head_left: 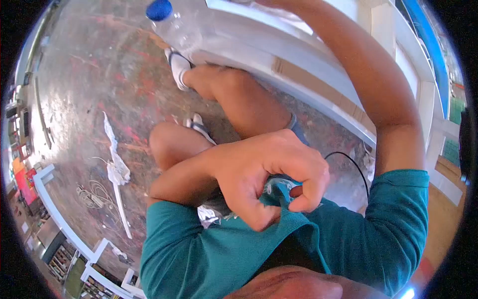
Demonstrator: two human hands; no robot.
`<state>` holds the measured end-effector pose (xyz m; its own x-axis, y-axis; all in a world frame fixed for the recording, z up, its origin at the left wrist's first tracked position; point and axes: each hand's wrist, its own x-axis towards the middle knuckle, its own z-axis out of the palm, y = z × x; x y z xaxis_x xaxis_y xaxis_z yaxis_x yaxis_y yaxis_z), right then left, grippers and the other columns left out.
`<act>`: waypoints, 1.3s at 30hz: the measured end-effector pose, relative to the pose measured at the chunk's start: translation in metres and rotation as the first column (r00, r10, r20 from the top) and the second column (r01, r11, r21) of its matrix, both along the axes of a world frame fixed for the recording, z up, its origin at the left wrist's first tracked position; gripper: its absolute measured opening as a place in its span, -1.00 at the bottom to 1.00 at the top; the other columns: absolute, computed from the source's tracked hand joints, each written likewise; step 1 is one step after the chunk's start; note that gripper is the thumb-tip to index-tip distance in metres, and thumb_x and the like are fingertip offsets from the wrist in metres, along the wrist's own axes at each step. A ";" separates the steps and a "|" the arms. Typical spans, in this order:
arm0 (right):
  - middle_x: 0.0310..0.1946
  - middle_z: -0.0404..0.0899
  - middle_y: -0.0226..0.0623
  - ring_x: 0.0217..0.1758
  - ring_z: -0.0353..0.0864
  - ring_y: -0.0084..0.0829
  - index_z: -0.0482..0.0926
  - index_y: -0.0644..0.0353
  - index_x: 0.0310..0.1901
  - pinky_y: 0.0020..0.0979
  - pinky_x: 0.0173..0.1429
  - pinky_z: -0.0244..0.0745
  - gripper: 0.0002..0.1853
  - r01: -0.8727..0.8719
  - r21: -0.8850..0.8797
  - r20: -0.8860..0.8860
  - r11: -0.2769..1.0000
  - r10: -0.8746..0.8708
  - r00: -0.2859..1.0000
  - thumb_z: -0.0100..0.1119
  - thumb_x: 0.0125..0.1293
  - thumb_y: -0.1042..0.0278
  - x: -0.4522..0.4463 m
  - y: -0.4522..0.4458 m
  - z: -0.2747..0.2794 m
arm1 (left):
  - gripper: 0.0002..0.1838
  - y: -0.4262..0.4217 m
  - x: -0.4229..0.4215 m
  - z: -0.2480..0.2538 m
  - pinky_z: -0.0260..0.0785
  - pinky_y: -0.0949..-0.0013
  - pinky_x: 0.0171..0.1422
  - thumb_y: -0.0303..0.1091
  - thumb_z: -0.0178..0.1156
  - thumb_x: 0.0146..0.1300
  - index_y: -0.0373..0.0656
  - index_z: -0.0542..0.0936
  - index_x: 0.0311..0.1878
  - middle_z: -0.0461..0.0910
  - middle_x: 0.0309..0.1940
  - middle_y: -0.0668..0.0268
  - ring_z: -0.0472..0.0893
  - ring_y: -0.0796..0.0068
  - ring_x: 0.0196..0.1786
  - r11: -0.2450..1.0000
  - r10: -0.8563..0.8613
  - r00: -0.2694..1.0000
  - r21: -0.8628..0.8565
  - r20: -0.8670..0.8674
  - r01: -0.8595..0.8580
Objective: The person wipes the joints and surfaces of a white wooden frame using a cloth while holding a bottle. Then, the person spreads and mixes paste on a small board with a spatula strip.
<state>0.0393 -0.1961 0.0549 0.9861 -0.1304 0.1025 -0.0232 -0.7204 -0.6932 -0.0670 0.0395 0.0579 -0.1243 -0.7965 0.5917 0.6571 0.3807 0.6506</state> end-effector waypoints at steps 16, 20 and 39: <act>-0.25 0.74 0.09 -0.23 0.67 -0.07 0.70 0.35 -0.18 -0.04 -0.01 0.56 -0.71 -0.214 -0.158 0.227 0.964 0.247 0.942 0.19 0.11 0.37 0.014 -0.026 -0.028 | -0.57 -0.038 0.034 -0.033 0.28 0.32 -0.22 0.03 0.31 0.39 -0.19 0.56 -0.33 0.52 -0.42 0.26 0.45 0.40 -0.34 0.688 0.724 0.657 -0.158 0.210 -0.708; -0.21 0.75 0.09 -0.12 0.75 0.03 0.76 0.28 -0.12 0.02 0.01 0.60 -0.68 -0.345 -0.587 -0.232 0.732 0.256 0.938 0.24 0.13 0.31 -0.025 -0.018 0.013 | -0.50 -0.059 0.045 -0.050 0.31 0.26 -0.23 0.03 0.22 0.47 -0.27 0.51 -0.38 0.50 -0.46 0.23 0.48 0.33 -0.36 0.368 0.918 0.233 -0.469 0.321 -0.803; -0.13 0.81 -0.22 -0.07 0.76 -0.13 0.74 0.12 -0.01 -0.10 0.10 0.62 -0.70 0.214 -0.453 -0.197 0.866 -0.332 0.923 0.45 0.22 0.28 -0.392 -0.214 0.047 | -0.91 -0.066 0.013 -0.058 0.49 0.12 -0.06 -0.45 0.27 0.24 -0.17 0.53 -0.30 0.63 -0.38 0.20 0.61 0.12 -0.26 0.322 0.849 -0.135 -0.702 0.511 -0.635</act>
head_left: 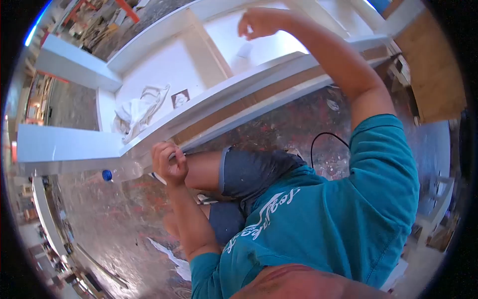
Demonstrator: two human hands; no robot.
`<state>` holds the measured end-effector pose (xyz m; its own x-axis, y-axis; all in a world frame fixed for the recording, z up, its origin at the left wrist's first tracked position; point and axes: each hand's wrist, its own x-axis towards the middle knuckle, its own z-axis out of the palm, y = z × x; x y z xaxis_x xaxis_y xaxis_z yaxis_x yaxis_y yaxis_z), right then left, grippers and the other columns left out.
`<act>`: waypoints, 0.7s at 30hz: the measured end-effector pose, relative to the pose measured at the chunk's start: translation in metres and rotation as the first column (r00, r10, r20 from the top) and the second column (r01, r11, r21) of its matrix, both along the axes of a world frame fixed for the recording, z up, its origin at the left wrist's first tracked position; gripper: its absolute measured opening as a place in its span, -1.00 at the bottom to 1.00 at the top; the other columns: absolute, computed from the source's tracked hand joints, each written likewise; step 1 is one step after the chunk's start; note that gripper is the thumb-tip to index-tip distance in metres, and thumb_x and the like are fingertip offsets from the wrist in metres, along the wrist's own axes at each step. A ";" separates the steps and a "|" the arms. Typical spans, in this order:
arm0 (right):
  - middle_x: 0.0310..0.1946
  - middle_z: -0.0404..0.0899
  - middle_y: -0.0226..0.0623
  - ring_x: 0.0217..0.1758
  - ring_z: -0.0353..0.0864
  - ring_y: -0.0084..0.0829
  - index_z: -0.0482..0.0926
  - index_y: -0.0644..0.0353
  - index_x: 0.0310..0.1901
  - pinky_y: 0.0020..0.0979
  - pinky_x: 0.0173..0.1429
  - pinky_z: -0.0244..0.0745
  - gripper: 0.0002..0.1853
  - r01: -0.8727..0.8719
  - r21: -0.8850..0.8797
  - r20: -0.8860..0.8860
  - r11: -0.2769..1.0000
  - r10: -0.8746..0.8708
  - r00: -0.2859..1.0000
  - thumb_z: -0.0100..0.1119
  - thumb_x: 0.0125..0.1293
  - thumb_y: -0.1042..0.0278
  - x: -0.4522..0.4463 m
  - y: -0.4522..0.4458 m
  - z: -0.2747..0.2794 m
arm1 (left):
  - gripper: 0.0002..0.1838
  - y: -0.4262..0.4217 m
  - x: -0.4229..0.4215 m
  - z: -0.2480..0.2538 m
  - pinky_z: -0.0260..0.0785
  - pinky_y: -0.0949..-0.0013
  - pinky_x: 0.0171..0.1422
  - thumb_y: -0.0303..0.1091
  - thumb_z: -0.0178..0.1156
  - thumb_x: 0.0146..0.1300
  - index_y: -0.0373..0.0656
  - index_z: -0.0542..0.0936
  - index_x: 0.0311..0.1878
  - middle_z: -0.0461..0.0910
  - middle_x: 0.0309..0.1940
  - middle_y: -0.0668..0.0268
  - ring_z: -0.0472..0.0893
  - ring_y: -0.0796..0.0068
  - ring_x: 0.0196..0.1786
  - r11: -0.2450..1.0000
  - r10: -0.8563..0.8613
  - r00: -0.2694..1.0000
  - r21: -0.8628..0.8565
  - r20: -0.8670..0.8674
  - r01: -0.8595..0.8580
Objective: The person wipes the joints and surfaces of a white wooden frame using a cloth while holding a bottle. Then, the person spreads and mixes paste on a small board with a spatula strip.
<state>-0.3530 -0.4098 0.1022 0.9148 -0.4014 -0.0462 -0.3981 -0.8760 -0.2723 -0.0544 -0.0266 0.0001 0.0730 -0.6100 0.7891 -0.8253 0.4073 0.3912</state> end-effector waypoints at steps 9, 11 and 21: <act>-0.23 0.59 -0.24 -0.09 0.61 -0.13 0.63 0.14 -0.13 -0.15 0.01 0.53 -0.58 -0.272 0.130 -0.064 0.953 0.282 0.957 0.62 -0.04 0.43 0.009 -0.040 -0.076 | -0.84 -0.006 0.010 0.040 0.52 0.21 0.00 -0.47 0.28 0.27 -0.27 0.62 -0.11 0.67 -0.26 0.16 0.64 0.20 -0.22 0.976 0.192 0.981 0.098 0.022 -0.193; -0.18 0.59 -0.23 -0.07 0.62 -0.13 0.63 0.16 -0.09 -0.16 0.01 0.56 -0.60 -0.247 0.119 -0.050 0.962 0.255 0.966 0.59 0.01 0.50 0.014 -0.023 -0.062 | -0.80 -0.022 0.010 0.065 0.52 0.24 0.00 -0.48 0.30 0.26 -0.27 0.64 -0.06 0.69 -0.24 0.18 0.65 0.23 -0.20 0.945 0.239 0.969 0.214 0.064 -0.247; 0.06 0.61 -0.22 0.14 0.63 -0.12 0.59 0.19 0.17 -0.18 0.28 0.57 -0.49 -0.066 0.163 -0.094 0.984 0.082 0.992 0.48 0.16 0.61 0.027 -0.003 -0.051 | -0.48 -0.166 0.053 0.067 0.52 0.16 0.18 -0.34 0.53 0.08 -0.10 0.66 0.16 0.72 -0.06 0.20 0.66 0.15 0.03 0.362 -0.116 0.955 0.907 0.272 -0.215</act>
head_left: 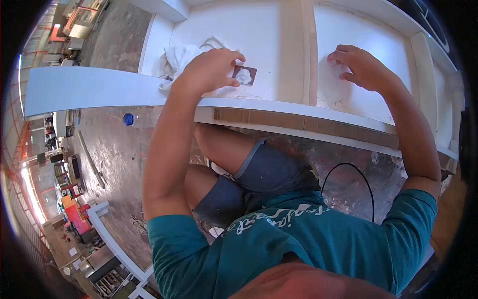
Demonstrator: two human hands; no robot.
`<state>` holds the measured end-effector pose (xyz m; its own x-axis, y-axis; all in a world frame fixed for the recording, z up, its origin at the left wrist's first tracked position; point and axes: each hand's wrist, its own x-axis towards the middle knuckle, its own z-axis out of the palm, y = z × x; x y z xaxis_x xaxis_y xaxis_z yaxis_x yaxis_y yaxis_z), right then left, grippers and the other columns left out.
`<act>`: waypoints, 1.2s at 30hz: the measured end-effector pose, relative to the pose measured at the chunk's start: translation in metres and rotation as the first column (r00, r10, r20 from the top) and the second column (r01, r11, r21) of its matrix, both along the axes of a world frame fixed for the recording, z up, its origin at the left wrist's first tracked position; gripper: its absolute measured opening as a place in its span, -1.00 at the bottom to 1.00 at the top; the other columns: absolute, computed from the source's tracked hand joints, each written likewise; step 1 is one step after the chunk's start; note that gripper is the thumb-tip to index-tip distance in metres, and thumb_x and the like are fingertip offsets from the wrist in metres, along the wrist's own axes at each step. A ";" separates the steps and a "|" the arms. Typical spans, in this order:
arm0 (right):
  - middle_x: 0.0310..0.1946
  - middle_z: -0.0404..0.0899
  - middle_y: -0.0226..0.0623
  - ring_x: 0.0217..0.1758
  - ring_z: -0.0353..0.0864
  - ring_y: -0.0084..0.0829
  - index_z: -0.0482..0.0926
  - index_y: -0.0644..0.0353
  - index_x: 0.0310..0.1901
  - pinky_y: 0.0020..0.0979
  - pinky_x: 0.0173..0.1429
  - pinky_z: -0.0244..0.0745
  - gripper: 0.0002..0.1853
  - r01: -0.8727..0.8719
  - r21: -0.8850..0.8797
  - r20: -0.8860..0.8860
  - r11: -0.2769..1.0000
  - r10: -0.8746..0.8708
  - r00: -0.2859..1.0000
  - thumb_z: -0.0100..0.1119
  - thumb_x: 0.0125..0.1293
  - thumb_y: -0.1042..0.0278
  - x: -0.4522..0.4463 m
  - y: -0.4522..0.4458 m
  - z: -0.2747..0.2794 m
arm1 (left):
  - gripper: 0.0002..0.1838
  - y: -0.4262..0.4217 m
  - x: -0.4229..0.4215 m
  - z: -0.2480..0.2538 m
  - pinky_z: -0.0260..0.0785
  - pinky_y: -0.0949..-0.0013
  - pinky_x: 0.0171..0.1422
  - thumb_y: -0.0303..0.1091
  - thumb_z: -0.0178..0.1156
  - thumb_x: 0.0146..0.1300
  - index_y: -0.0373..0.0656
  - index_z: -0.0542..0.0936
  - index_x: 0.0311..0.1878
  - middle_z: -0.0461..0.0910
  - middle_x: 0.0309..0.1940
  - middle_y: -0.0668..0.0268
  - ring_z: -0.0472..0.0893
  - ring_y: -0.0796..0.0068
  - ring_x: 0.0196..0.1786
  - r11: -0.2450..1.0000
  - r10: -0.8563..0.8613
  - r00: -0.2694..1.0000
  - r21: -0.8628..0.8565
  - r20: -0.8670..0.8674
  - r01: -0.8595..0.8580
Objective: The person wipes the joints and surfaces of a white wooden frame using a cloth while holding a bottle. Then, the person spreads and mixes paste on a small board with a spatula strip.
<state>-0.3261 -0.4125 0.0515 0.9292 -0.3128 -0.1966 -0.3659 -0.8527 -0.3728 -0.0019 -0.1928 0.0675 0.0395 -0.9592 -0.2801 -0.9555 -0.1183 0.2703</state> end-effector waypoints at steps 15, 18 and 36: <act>-0.17 0.57 0.07 0.03 0.55 0.17 0.57 0.30 -0.18 0.07 0.18 0.45 -0.84 -0.045 -0.188 0.067 0.981 0.058 0.996 0.18 0.43 0.35 -0.012 -0.030 -0.019 | -0.42 0.090 -0.008 0.047 0.53 0.43 -0.03 -0.47 0.54 0.03 -0.13 0.49 0.12 0.63 -0.16 0.27 0.62 0.58 -0.17 0.754 -0.012 0.747 -0.496 -0.665 -0.430; -0.17 0.54 0.00 -0.08 0.56 -0.08 0.51 0.36 -0.12 -0.14 0.08 0.48 -0.87 0.111 -0.146 0.335 0.983 -0.057 0.940 0.06 0.53 0.46 -0.004 -0.028 0.004 | -0.28 0.157 -0.003 0.035 0.47 0.52 -0.04 -0.55 0.58 0.02 -0.12 0.41 0.23 0.53 -0.07 0.44 0.55 0.67 -0.18 0.664 -0.300 0.336 -0.449 -0.893 -0.598; -0.24 0.53 -0.03 -0.25 0.58 -0.28 0.38 0.13 -0.07 -0.26 -0.18 0.54 -0.88 -0.882 -0.113 0.815 0.457 0.550 0.180 0.11 0.52 0.37 0.248 0.332 0.102 | -0.35 0.447 0.018 0.000 0.49 0.39 0.32 -0.46 0.52 0.22 -0.20 0.47 0.36 0.59 0.11 0.35 0.60 0.53 0.16 0.036 -0.320 0.177 -0.199 -0.931 -0.979</act>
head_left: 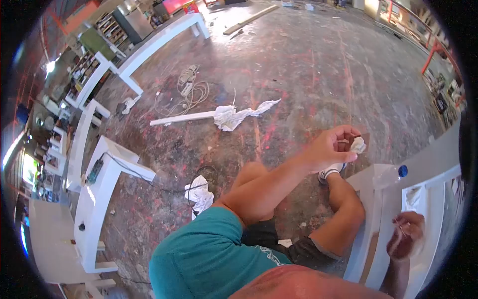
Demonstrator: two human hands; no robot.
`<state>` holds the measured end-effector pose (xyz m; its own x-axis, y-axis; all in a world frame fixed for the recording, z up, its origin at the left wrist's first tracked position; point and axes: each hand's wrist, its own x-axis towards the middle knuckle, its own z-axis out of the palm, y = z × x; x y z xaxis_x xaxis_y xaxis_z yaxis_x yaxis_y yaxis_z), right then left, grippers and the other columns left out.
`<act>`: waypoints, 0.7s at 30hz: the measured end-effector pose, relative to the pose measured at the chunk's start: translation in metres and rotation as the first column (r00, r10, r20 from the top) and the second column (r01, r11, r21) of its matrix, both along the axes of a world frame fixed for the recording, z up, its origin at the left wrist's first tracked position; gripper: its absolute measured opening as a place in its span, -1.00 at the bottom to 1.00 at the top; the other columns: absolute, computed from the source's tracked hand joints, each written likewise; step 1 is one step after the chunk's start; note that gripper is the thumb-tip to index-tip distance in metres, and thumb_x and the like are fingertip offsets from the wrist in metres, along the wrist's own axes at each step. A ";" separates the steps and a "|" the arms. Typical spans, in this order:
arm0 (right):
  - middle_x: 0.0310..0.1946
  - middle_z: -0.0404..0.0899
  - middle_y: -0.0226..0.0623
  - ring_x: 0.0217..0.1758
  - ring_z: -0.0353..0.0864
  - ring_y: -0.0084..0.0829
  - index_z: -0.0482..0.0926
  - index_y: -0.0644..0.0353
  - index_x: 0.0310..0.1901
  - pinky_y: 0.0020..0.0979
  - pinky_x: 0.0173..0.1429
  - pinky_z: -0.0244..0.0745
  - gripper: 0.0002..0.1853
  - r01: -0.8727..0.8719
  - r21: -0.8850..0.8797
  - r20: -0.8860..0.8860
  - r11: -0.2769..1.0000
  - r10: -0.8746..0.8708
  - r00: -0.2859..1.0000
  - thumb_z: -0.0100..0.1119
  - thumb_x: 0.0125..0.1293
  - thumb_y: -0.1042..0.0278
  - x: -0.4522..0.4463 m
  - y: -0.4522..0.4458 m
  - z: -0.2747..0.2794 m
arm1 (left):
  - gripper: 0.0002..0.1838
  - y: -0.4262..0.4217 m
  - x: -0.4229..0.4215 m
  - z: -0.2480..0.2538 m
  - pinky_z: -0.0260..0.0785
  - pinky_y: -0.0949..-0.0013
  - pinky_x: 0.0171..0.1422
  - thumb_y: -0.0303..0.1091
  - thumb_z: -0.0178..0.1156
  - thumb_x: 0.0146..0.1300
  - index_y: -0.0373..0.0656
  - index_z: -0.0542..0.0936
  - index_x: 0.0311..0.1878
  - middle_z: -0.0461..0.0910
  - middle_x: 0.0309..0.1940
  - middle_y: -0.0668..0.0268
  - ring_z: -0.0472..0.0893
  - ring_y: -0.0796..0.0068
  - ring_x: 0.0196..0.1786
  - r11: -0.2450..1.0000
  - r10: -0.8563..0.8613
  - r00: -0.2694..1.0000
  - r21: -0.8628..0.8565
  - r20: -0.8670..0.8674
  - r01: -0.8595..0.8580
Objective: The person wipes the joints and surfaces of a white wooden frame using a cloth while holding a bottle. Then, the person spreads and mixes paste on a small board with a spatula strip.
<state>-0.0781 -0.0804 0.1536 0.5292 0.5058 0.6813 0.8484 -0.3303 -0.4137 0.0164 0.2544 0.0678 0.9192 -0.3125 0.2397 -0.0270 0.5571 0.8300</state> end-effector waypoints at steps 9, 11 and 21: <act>-0.14 0.37 -0.19 -0.07 0.55 -0.31 0.26 0.12 -0.13 -0.18 0.13 0.58 -0.82 -0.231 0.072 -0.386 0.970 0.241 0.890 0.11 0.51 0.48 0.061 0.082 -0.087 | -0.33 0.015 0.004 -0.031 0.54 0.34 0.24 -0.44 0.59 0.11 -0.22 0.53 0.30 0.65 0.02 0.30 0.66 0.48 0.05 0.988 0.155 0.987 -0.022 0.032 -0.154; -0.15 0.36 -0.19 -0.05 0.55 -0.31 0.25 0.12 -0.14 -0.16 0.16 0.57 -0.81 -0.231 0.064 -0.438 0.971 0.235 0.868 0.10 0.51 0.49 0.062 0.079 -0.102 | -0.32 0.011 0.008 -0.032 0.54 0.35 0.22 -0.43 0.60 0.09 -0.21 0.54 0.29 0.65 0.01 0.33 0.65 0.50 0.04 0.993 0.113 0.992 -0.044 0.055 -0.111; -0.15 0.53 -0.16 -0.06 0.62 -0.30 0.47 0.28 -0.03 -0.29 0.08 0.59 -0.91 0.026 -0.026 -0.530 0.999 -0.036 0.847 0.11 0.51 0.57 0.070 0.053 -0.086 | -0.37 -0.045 0.039 -0.068 0.58 0.34 0.18 -0.45 0.48 0.18 -0.10 0.47 0.32 0.63 0.04 0.36 0.65 0.51 0.10 0.960 0.040 0.997 -0.280 0.062 -0.021</act>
